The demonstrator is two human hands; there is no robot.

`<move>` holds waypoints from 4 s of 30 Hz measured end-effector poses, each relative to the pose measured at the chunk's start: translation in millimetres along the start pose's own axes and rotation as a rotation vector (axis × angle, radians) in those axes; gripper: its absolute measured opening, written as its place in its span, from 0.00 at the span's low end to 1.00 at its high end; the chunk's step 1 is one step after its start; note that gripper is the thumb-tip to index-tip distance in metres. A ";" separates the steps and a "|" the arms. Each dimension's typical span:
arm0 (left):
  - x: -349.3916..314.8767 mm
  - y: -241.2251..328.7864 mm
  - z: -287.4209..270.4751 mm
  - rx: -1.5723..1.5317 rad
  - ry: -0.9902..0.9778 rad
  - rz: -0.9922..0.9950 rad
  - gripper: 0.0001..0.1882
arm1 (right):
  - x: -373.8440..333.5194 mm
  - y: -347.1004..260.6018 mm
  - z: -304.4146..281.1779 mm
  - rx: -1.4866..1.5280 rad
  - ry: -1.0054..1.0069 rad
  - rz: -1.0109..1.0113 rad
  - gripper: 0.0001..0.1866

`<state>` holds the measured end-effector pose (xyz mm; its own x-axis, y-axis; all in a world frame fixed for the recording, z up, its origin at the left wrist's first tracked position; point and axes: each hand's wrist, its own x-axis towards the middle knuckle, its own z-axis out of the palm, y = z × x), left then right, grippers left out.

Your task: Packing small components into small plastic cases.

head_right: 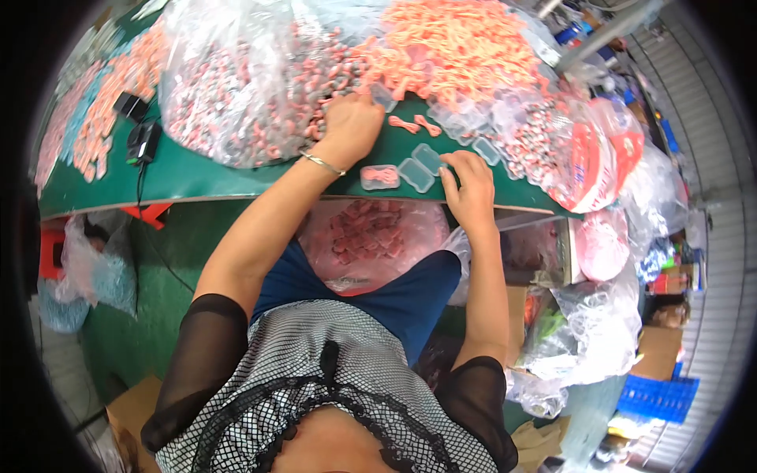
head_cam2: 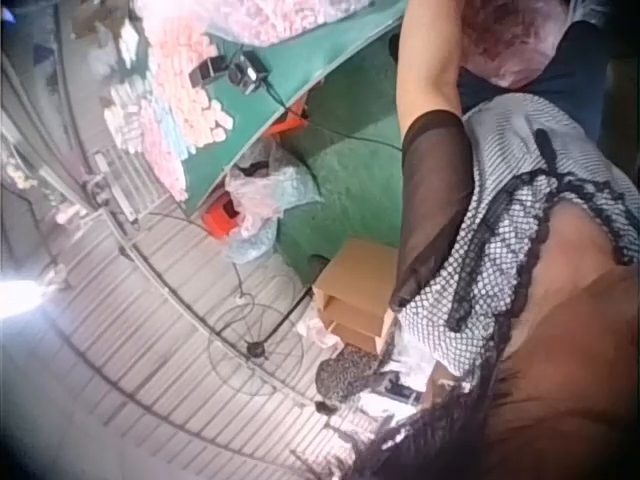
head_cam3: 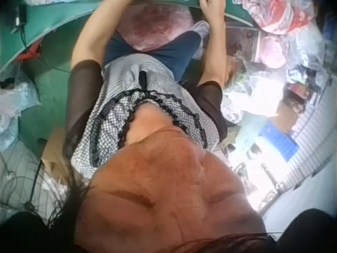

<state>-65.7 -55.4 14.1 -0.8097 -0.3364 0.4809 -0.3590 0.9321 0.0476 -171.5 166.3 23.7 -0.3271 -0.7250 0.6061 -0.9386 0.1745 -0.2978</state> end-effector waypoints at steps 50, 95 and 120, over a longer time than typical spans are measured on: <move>0.3 22.8 -4.8 -0.771 -0.537 0.268 0.12 | -18.3 -45.7 32.0 0.162 0.117 0.515 0.07; -24.2 40.5 -19.6 -0.635 -0.291 0.085 0.22 | 10.6 -20.9 9.5 -0.027 -0.180 0.202 0.06; -29.7 40.7 -20.0 -0.609 -0.168 0.163 0.19 | 2.7 -2.1 7.1 0.328 -0.056 0.145 0.11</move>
<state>-46.9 -4.7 19.3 -0.9108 -0.1542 0.3829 0.0623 0.8657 0.4967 -169.7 159.3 20.7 -0.4389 -0.7454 0.5017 -0.7946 0.0614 -0.6040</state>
